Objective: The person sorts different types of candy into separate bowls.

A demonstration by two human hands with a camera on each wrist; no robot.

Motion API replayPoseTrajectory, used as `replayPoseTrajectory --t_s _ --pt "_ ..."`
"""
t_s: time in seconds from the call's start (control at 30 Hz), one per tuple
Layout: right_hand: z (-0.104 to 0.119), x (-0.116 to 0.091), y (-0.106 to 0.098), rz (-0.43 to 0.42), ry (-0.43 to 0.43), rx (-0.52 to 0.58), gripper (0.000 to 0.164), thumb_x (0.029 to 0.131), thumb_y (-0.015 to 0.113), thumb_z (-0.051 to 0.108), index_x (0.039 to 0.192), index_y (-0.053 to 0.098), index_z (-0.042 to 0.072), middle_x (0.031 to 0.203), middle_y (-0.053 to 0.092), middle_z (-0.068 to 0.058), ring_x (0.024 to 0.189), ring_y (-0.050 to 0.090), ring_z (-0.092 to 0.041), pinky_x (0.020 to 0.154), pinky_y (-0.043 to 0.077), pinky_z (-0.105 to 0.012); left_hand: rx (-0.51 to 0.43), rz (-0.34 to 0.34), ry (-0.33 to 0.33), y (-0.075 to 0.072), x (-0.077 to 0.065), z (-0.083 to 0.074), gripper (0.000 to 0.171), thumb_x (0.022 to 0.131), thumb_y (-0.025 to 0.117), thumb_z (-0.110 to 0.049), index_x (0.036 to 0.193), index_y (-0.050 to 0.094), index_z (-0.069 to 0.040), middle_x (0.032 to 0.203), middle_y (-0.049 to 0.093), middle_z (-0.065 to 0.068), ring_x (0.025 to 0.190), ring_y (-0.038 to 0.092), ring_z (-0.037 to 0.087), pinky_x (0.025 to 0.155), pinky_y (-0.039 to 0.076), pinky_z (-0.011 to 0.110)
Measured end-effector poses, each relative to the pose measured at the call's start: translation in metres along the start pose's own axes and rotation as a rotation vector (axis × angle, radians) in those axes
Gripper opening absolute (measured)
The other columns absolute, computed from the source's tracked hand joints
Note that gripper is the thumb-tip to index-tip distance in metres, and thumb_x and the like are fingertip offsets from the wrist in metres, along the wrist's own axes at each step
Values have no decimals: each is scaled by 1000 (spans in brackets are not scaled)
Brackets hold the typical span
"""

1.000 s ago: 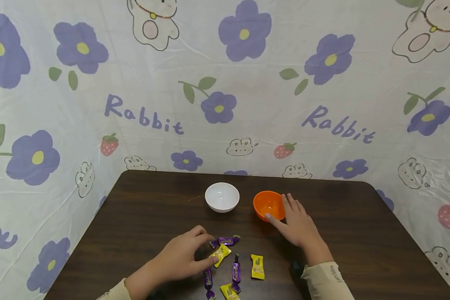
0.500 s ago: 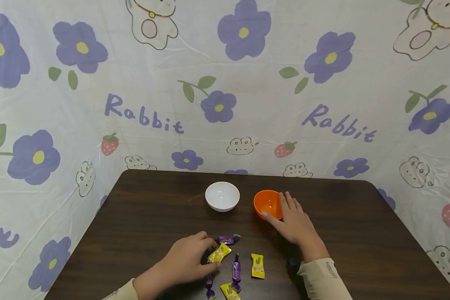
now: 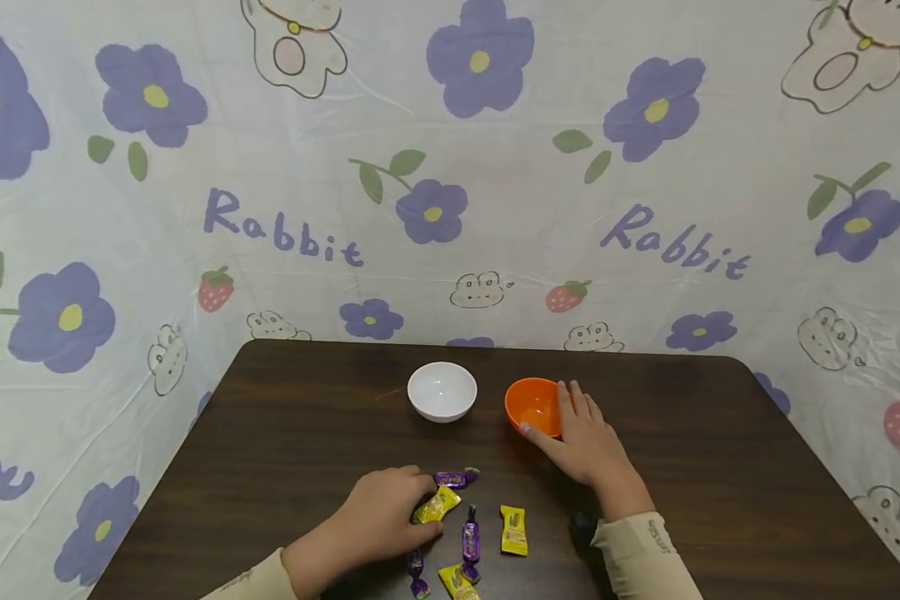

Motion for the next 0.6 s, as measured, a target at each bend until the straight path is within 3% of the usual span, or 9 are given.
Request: replayPoseTrajectory --t_s 0.3,0.6 --pt "-2 1 0 -7 -4 1 110 100 43 77 168 14 -4 175 14 -29 156 22 -59 119 29 -75 20 35 -12 4 11 -6 33 83 87 -46 80 66 -21 73 55 -8 58 46 8 49 36 31" --pt "-2 4 2 5 -2 -15 109 101 41 77 168 13 -4 175 12 -30 155 23 -59 119 30 -74 9 18 -11 6 14 -8 43 78 85 -31 61 45 -22 67 48 -9 54 42 9 47 33 32"
Point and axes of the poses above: each hand's wrist, its own x-axis towards the middle knuckle, its own y-axis out of the palm, z = x × y, the point moved 5 cm from there along x, towards the middle knuckle
